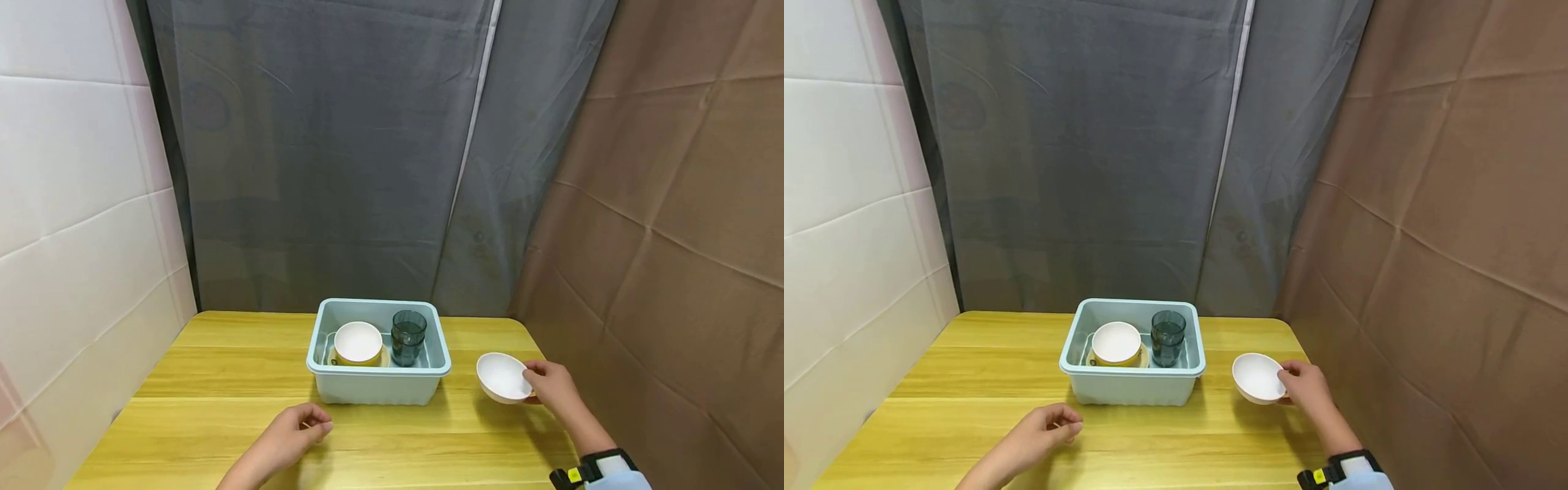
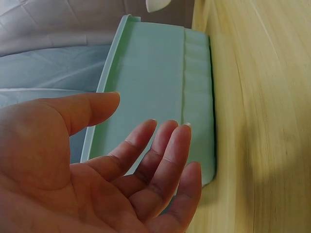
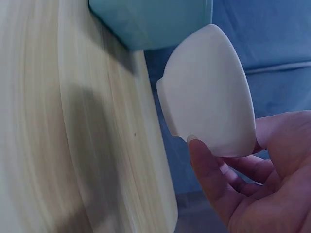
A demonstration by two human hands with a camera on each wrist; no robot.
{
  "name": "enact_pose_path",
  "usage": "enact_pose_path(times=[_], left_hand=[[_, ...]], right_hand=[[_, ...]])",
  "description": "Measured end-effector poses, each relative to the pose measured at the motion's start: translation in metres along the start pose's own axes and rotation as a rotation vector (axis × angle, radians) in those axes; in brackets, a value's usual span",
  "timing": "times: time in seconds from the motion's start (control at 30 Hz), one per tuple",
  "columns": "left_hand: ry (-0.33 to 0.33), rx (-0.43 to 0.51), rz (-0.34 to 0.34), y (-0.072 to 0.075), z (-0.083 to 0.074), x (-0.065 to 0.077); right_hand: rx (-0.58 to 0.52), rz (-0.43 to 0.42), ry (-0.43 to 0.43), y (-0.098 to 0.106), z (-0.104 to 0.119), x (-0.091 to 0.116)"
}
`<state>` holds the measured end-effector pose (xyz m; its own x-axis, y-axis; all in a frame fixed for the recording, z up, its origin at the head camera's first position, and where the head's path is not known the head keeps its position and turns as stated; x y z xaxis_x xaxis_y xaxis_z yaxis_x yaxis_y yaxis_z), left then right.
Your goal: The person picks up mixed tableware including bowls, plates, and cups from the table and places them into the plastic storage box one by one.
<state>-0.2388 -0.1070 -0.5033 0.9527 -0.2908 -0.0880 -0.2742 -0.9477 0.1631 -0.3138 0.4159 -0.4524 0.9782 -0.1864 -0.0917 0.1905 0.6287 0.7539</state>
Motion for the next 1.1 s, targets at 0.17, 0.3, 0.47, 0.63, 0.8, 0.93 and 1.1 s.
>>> enact_pose_path(times=[0.17,0.3,0.47,0.63,0.8,0.93,1.1], left_hand=[[0.001,0.002,0.004,-0.001,0.0,0.0],[-0.001,0.01,0.008,-0.002,-0.002,0.001],[-0.005,0.021,0.016,-0.003,-0.002,0.001],[-0.01,0.02,0.02,-0.004,-0.004,0.002],[-0.018,0.031,0.026,-0.008,-0.009,0.002],[-0.026,0.043,0.028,-0.013,-0.012,-0.001],[-0.036,0.071,0.036,-0.02,-0.014,-0.004]], right_hand=[[-0.058,0.0,0.023,-0.001,0.012,0.023],[-0.103,0.007,0.036,-0.008,0.021,0.038],[-0.13,0.031,0.025,-0.02,0.036,0.058],[-0.16,0.044,0.022,-0.032,0.05,0.072],[-0.197,0.049,0.021,-0.048,0.06,0.08],[-0.225,0.06,0.023,-0.063,0.069,0.084],[-0.23,0.113,0.065,-0.081,0.082,0.089]])
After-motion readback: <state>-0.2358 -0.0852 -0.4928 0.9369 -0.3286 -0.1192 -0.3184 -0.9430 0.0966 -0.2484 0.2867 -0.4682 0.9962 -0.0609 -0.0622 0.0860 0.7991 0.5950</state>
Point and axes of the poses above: each hand's wrist, its own x-axis away from the middle knuckle, its own y-axis out of the back of the hand, z = x × y, the point moved 4 cm from there along -x, towards the middle knuckle, and after that the axes turned 14 degrees about x, right-handed, at the moved point
